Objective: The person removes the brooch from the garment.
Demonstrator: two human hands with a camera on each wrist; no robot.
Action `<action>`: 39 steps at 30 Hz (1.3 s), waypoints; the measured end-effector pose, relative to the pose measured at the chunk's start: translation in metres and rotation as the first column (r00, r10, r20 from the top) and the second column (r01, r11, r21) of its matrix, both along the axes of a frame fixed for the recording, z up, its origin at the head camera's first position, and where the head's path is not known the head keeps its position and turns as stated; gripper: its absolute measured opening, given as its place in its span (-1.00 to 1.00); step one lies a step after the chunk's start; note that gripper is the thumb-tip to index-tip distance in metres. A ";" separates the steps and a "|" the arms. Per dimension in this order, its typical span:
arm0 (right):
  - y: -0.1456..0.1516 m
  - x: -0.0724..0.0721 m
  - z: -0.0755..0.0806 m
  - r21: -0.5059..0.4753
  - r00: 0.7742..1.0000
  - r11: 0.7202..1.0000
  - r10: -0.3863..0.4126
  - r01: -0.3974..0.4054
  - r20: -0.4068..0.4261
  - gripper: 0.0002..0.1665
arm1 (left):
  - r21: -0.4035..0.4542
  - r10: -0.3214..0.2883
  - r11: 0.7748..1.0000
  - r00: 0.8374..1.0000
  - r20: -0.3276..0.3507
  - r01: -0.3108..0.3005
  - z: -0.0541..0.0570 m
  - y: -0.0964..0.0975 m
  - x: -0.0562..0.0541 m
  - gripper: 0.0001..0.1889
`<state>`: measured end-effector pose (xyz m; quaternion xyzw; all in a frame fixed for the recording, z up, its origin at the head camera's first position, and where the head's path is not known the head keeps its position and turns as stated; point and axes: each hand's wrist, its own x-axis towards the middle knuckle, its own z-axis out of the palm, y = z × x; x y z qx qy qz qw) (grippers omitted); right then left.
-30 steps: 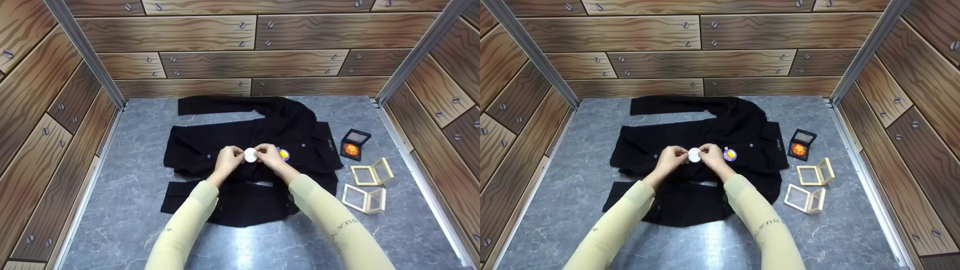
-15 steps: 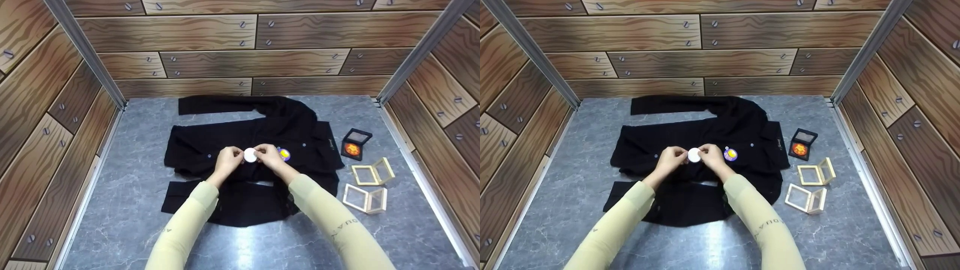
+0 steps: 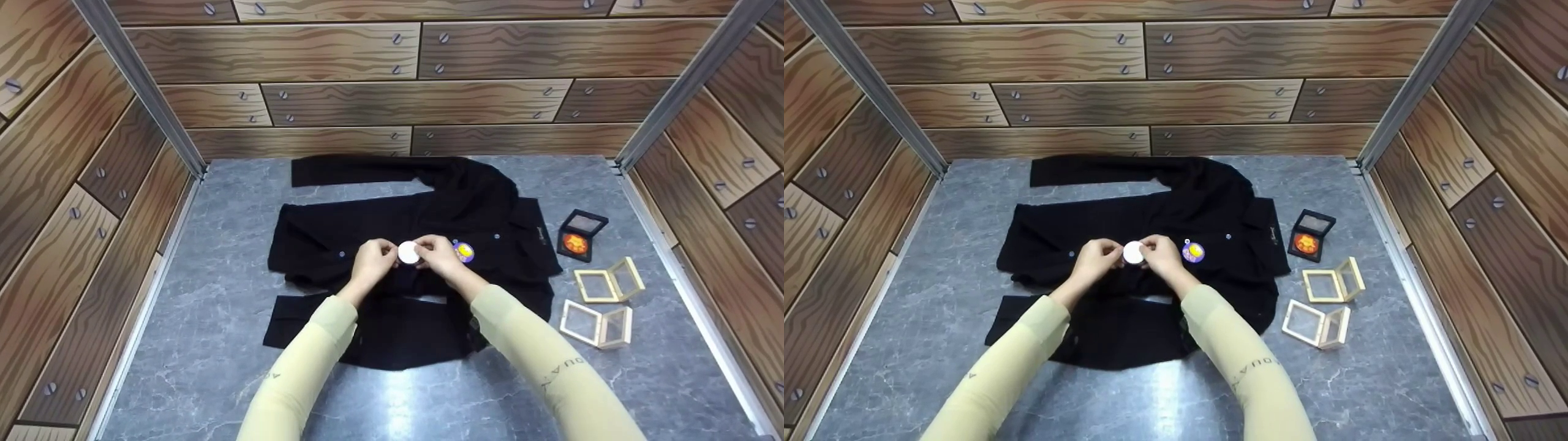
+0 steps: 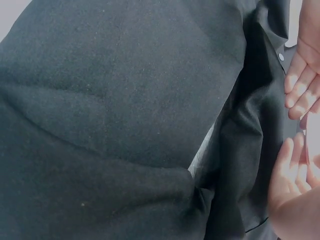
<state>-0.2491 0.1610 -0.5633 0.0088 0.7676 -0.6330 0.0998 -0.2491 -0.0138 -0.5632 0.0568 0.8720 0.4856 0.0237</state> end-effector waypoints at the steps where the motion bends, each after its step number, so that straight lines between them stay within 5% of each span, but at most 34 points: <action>1: -0.001 0.000 -0.001 -0.015 1.000 1.000 0.003 -0.003 0.004 -0.68 | -0.002 0.003 1.000 1.000 0.000 -0.003 0.000 0.000 0.000 -0.81; 19: -0.006 0.004 -0.003 -0.045 1.000 0.999 0.006 -0.006 0.003 -0.67 | 0.021 0.007 1.000 0.999 0.051 -0.008 -0.001 -0.001 0.002 -0.81; 39: -0.009 0.008 -0.002 -0.061 1.000 0.998 0.020 -0.019 0.010 -0.69 | 0.039 0.011 0.999 1.000 0.019 -0.012 -0.002 -0.003 0.003 -0.83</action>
